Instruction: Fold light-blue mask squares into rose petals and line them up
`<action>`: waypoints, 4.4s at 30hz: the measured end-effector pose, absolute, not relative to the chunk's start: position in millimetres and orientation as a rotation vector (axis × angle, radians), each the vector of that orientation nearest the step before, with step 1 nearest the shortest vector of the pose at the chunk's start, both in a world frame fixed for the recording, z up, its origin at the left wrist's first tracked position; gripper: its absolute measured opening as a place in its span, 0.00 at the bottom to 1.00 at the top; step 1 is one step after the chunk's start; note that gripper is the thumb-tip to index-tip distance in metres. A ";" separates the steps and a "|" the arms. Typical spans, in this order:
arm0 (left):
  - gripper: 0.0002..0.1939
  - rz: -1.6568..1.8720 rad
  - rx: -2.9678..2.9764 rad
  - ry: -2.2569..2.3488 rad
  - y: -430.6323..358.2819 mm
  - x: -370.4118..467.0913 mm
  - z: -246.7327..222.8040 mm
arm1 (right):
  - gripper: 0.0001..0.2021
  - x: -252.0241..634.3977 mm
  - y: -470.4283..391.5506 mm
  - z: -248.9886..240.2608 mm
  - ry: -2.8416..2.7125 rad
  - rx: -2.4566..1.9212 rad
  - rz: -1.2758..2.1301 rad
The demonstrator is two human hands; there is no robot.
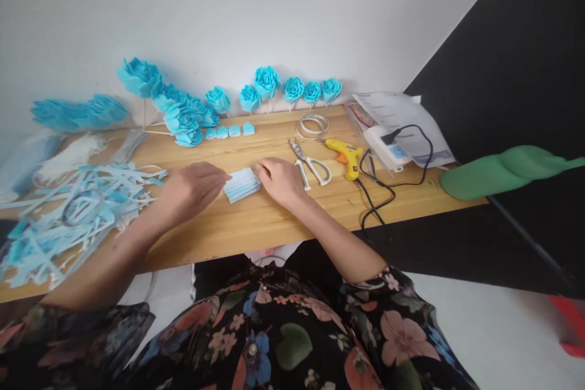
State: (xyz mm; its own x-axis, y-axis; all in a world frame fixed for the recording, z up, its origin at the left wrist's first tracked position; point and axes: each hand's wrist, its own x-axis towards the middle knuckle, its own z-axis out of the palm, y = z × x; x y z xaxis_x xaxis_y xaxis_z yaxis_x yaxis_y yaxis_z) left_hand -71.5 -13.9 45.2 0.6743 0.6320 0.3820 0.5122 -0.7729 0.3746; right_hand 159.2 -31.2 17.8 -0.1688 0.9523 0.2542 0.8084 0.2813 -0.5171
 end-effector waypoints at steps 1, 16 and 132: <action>0.15 0.685 2.762 0.851 -16.5 -72.1 34.1 | 0.15 154.5 -25.3 17.2 -2.061 -1.627 0.354; 0.20 0.294 2.881 0.702 -46.2 -79.6 -15.2 | 0.13 133.3 -13.3 -8.2 -1.953 -1.880 0.535; 0.22 1.007 1.316 0.826 10.3 -33.3 -4.1 | 0.36 157.0 0.9 0.9 -1.840 -1.057 0.727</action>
State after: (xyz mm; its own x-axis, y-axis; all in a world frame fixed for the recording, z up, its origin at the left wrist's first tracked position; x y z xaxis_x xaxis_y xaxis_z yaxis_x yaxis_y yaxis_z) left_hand -33.3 10.3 -4.1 0.3678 0.9276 0.0649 -0.1175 -0.0229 0.9928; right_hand 157.0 0.9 0.9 -0.2623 0.8809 0.3940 0.3742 0.4692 -0.7999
